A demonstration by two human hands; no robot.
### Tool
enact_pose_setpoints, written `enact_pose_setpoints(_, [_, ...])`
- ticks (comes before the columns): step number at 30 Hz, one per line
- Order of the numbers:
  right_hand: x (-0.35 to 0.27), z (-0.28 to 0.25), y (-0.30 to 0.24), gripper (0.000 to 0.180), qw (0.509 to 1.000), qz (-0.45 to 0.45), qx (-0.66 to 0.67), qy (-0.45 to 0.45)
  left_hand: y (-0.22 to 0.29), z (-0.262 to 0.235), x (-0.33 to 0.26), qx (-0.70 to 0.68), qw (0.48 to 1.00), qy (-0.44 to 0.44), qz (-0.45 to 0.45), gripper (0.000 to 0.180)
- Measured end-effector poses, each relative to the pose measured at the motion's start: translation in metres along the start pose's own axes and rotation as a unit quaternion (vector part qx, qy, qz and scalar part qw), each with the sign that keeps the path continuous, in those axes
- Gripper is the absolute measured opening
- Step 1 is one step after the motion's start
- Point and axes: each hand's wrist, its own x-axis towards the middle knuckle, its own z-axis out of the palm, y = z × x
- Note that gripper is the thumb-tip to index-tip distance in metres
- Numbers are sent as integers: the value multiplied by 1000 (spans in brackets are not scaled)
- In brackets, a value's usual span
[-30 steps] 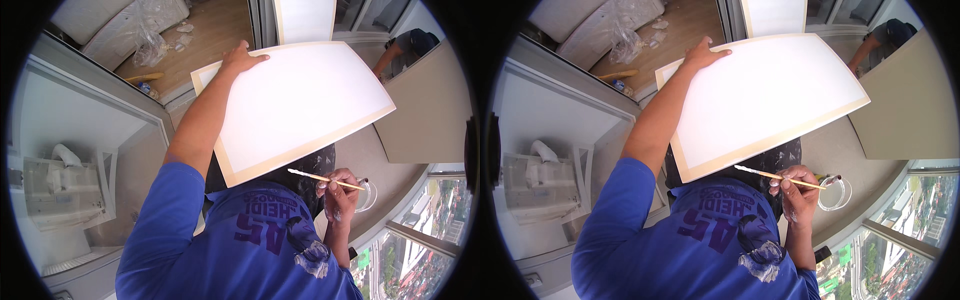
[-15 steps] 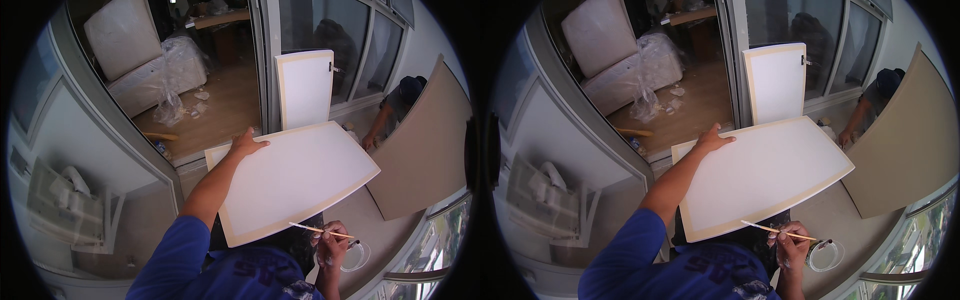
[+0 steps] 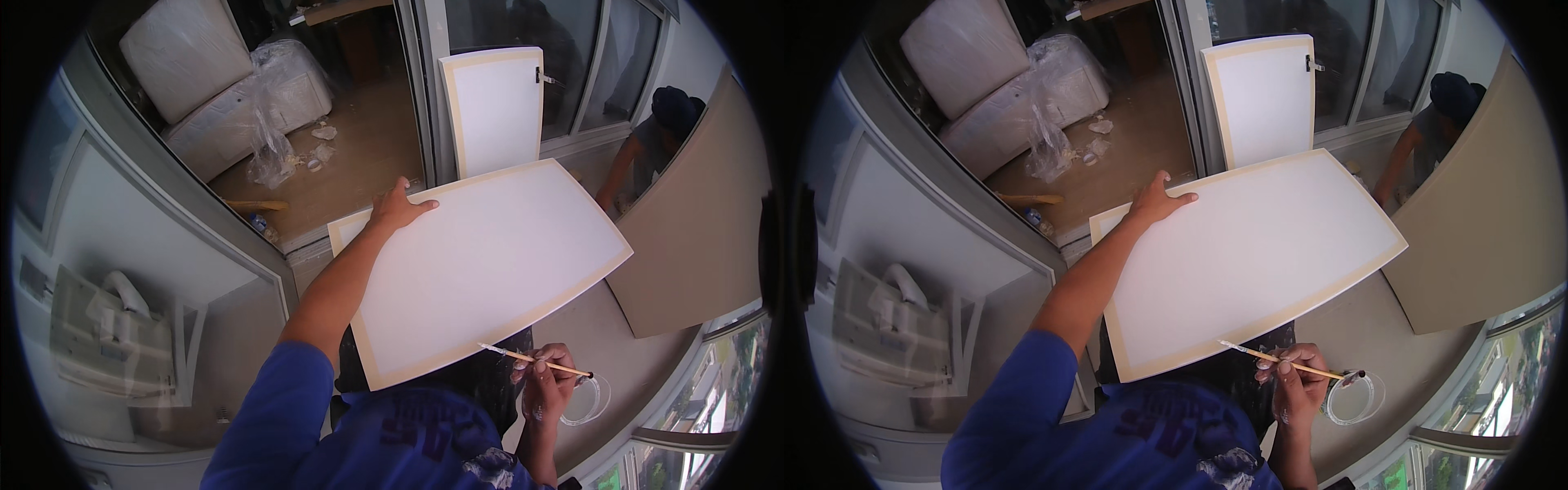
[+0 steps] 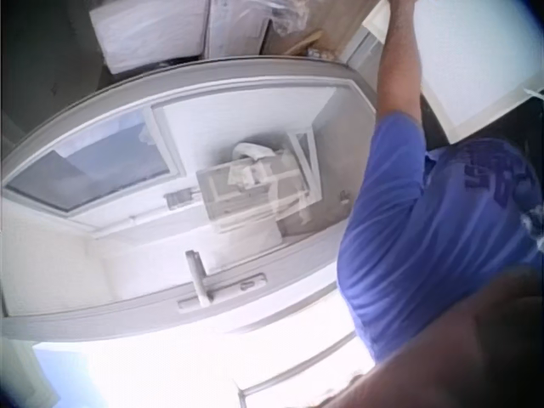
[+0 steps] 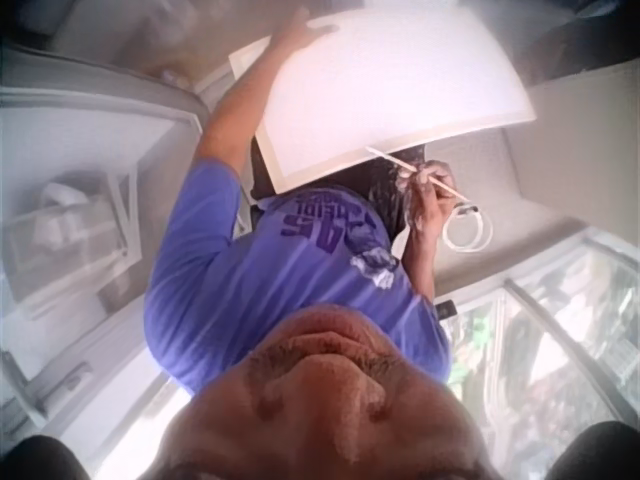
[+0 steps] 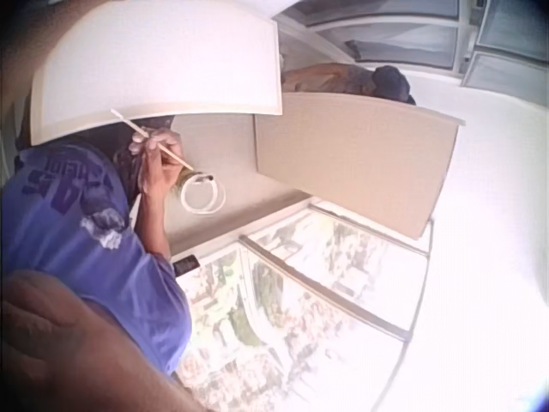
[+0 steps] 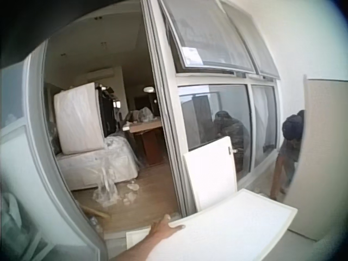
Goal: The person paints the edge of a white cabinet door using a thin brush, dipping it into a bucket of paint, and then turns the door over to paint the other edge.
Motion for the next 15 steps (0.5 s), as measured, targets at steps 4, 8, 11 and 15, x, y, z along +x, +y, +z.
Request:
enact_pose_setpoints(4, [-6, -6, 0, 14, 1000, -5, -27, -10, -8, 7, 8, 11, 1000, 15, 21, 102])
enact_pose_setpoints(8, [-13, -9, 3, 17, 998, -18, -53, 0, -17, 14, 20, 36, 998, 45, 30, 104])
enact_pose_setpoints(11, [-14, -6, 0, 17, 997, -4, -72, -2, -24, 20, 19, 53, 997, 50, 9, 108])
enact_pose_setpoints(15, [-27, -6, -9, 16, 992, 21, -115, -42, -17, 23, 22, 66, 993, 87, 47, 111])
